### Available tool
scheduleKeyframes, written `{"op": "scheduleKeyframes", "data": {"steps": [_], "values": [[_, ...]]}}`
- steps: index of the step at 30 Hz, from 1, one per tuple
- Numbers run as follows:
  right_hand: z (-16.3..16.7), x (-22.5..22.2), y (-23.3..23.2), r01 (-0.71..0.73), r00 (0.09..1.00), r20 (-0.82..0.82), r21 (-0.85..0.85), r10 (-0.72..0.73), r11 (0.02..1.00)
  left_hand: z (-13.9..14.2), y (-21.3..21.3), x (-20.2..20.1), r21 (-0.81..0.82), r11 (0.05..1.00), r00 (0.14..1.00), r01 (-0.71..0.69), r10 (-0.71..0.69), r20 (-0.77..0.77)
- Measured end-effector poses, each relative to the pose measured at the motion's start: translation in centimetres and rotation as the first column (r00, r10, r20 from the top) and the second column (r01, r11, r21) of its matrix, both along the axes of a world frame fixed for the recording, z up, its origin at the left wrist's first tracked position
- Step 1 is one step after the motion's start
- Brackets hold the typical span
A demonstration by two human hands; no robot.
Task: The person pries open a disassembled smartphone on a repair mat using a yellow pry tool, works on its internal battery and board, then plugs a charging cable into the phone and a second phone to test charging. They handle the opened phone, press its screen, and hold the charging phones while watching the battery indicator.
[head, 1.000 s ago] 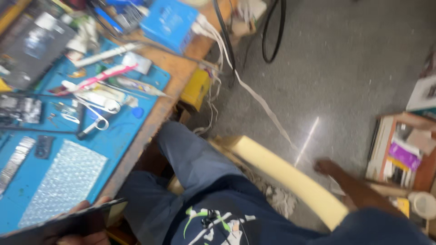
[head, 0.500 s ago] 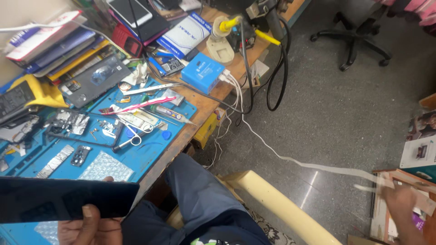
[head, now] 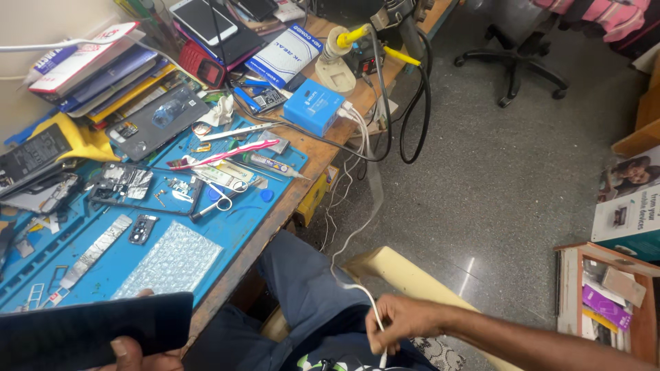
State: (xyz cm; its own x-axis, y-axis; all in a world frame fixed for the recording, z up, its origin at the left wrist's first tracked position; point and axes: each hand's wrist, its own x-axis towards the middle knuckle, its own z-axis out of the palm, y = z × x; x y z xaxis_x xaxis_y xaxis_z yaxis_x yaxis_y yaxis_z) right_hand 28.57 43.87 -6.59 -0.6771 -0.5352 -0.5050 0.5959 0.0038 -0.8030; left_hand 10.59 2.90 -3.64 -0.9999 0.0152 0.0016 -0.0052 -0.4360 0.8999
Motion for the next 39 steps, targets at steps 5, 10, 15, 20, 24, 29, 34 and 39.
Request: {"op": "scheduleKeyframes", "data": {"steps": [5,10,15,20,24,29,34,39], "values": [[3.9,-0.9,-0.3,0.046,0.99,-0.136,0.049,-0.039,0.998,0.5,2.3,0.0,0.132,0.99,0.993,-0.056,0.069,-0.097],[6.1,-7.4,-2.6,0.449,0.647,-0.552,-0.281,-0.526,0.848,4.7,6.2,1.5,0.322,0.947,0.998,0.009,-0.027,0.053],[5.9,-14.2,-8.3,0.564,0.574,-0.216,-0.595,-0.79,0.573,8.8,9.2,0.9,0.393,0.919,0.995,-0.022,-0.017,0.095],[6.3,-16.2,-12.2,0.545,0.622,-0.12,-0.644,-0.774,0.537,9.4,9.8,0.6,0.405,0.913,0.994,-0.055,0.014,0.105],[7.1,-16.2,-13.8,0.534,0.591,-0.173,-0.648,-0.788,0.543,8.5,9.6,0.6,0.455,0.889,0.993,-0.057,0.002,0.119],[8.3,-16.7,-15.2,0.503,0.499,-0.39,-0.597,-0.774,0.625,7.4,9.9,0.2,0.537,0.839,0.991,-0.084,0.014,0.132],[9.0,-16.9,-16.4,0.486,0.5,-0.428,-0.581,-0.753,0.652,6.9,9.9,0.2,0.559,0.822,0.989,-0.108,0.031,0.144],[8.7,-17.1,-17.0,0.497,0.487,-0.452,-0.561,-0.748,0.662,6.9,10.1,0.3,0.568,0.816,0.991,-0.111,0.045,0.13]]}}
